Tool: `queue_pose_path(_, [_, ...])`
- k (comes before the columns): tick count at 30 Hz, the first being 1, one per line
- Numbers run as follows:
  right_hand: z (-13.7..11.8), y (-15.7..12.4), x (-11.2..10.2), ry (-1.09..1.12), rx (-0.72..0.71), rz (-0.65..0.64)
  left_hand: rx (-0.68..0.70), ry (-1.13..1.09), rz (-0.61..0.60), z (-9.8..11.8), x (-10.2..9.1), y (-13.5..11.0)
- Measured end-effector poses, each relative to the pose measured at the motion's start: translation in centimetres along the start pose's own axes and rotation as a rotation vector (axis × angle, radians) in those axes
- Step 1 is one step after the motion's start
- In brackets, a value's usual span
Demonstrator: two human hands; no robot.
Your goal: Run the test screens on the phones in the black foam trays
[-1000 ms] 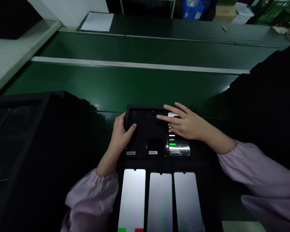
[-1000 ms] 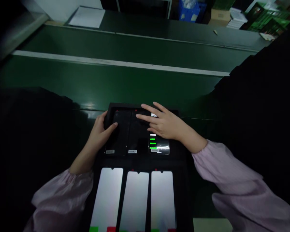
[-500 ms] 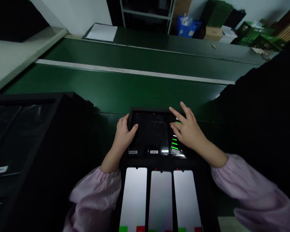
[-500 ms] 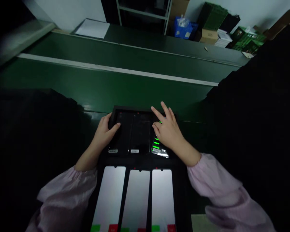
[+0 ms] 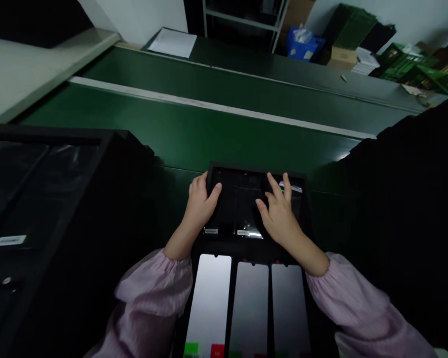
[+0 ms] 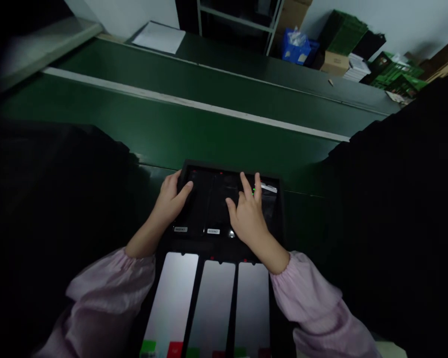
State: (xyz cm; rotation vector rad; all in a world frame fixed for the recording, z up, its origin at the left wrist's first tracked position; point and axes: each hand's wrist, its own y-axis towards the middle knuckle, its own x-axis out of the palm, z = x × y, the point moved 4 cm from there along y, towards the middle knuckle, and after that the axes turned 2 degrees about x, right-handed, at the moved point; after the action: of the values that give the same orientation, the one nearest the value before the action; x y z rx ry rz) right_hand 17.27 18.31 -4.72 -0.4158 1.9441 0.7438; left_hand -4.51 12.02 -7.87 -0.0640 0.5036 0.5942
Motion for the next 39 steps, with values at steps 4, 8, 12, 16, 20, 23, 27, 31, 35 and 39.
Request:
queue_pose_path(4, [-0.8,0.1,-0.2,-0.007,-0.045,0.006,-0.054,0.017,-0.064,0.1,-0.8,-0.2])
queue_pose_path(8, [-0.6,-0.7,-1.8,-0.009,-0.051,0.059,-0.046,0.015,-0.261,0.4,-2.5,-0.8])
queue_pose_path(12, [-1.2,-1.8,-3.7,0.070,-0.240,0.164,-0.020,0.098,-0.489,0.1,-3.2,-1.3])
queue_pose_path(16, [-1.7,-1.8,-4.3,0.128,-0.387,0.115,-0.060,0.093,-0.263,-0.4,-2.9,-0.7])
queue_pose_path(20, [-1.8,-1.6,-4.1,0.154,-0.431,0.047,-0.172,-0.005,-0.044,-0.6,-2.8,-0.2])
queue_pose_path(23, [-1.5,-1.6,-3.8,0.153,-0.400,0.058,-0.170,-0.008,-0.081,-0.1,-3.0,-0.3])
queue_pose_path(27, [-0.7,-1.6,-3.5,0.122,-0.290,0.119,-0.131,0.065,-0.121,1.0,-2.5,-0.8])
queue_pose_path(31, [-1.2,-1.5,-2.9,0.126,-0.307,0.056,-0.072,0.327,-0.139,2.6,-0.8,-1.4])
queue_pose_path(35, [-1.6,-1.5,-2.7,0.131,-0.315,0.044,-0.036,0.553,-0.164,4.1,0.7,-1.6])
queue_pose_path(39, [-1.0,-1.6,-2.7,0.139,-0.267,0.107,-0.045,0.642,-0.125,5.4,1.5,-0.9])
